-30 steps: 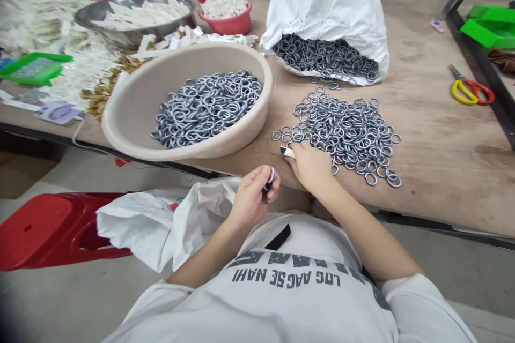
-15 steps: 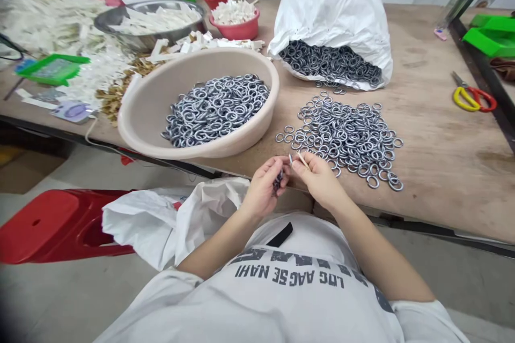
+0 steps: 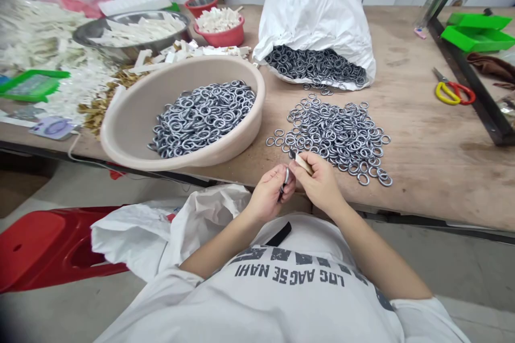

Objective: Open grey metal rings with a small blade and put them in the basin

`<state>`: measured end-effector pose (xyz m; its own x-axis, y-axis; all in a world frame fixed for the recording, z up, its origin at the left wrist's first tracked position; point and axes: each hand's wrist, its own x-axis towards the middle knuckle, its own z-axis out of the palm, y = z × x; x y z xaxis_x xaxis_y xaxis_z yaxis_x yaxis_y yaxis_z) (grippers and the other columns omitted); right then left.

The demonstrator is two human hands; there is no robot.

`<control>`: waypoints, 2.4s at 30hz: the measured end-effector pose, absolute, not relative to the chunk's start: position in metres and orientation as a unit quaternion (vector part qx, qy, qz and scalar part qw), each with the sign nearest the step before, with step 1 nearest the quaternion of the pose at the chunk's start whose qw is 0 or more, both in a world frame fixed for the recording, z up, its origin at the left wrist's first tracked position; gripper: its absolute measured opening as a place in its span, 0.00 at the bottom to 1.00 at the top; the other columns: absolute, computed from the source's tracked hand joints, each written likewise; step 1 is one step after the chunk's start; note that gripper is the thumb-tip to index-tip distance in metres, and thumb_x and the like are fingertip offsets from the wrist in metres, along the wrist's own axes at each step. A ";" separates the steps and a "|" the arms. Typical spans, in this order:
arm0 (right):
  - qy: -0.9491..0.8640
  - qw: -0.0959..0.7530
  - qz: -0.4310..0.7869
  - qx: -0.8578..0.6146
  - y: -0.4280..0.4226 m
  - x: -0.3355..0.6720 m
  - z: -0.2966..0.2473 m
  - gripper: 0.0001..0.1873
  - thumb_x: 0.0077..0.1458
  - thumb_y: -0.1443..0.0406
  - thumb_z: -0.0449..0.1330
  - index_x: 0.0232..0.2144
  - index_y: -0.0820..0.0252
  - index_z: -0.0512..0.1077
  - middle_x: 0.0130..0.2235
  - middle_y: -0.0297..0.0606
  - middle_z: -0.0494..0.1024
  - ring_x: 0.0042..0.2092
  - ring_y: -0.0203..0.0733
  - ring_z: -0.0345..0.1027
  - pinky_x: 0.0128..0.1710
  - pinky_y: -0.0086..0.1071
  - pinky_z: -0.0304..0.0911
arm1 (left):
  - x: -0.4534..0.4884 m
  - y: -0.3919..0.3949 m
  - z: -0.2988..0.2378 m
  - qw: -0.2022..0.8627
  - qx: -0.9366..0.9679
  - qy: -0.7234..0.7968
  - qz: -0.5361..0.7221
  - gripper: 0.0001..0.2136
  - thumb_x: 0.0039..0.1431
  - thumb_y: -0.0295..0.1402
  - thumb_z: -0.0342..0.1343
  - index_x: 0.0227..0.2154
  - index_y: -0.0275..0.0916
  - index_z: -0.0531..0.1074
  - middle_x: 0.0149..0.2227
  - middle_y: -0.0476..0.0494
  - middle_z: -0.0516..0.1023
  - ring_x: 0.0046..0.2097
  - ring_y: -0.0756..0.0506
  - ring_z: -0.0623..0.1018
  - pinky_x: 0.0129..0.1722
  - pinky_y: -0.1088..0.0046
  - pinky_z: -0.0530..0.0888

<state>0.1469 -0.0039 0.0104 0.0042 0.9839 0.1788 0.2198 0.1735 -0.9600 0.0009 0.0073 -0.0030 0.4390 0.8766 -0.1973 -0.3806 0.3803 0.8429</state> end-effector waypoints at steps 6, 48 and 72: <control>-0.741 0.380 0.196 -0.518 -0.019 0.149 0.020 0.15 0.63 0.54 0.57 0.32 0.57 0.72 0.31 0.35 0.73 0.33 0.38 0.64 0.33 0.32 0.55 | 0.000 0.011 0.007 0.762 0.321 0.343 0.445 0.22 0.56 0.51 0.60 0.26 0.38 0.62 0.19 0.56 0.59 0.18 0.57 0.56 0.16 0.81 0.52; -0.498 0.515 0.511 -0.475 -0.012 0.117 0.011 0.17 0.52 0.54 0.69 0.29 0.57 0.68 0.25 0.27 0.66 0.26 0.33 0.59 0.27 0.28 0.57 | -0.010 0.012 0.003 0.534 0.540 0.418 0.498 0.21 0.65 0.49 0.51 0.24 0.38 0.65 0.24 0.51 0.65 0.27 0.52 0.64 0.28 0.75 0.62; -0.750 0.321 0.056 -0.575 -0.025 0.145 0.009 0.22 0.66 0.50 0.52 0.26 0.58 0.68 0.28 0.34 0.72 0.30 0.37 0.62 0.31 0.32 0.48 | 0.013 -0.004 0.010 0.720 0.291 0.391 0.494 0.24 0.55 0.54 0.60 0.23 0.38 0.61 0.20 0.56 0.57 0.20 0.56 0.56 0.18 0.78 0.53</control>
<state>0.1445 -0.0248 0.0094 -0.1325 0.8990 0.4175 0.8267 0.3326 -0.4538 0.0125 -0.0036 0.0098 0.2066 0.9390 -0.2751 -0.4845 0.3424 0.8050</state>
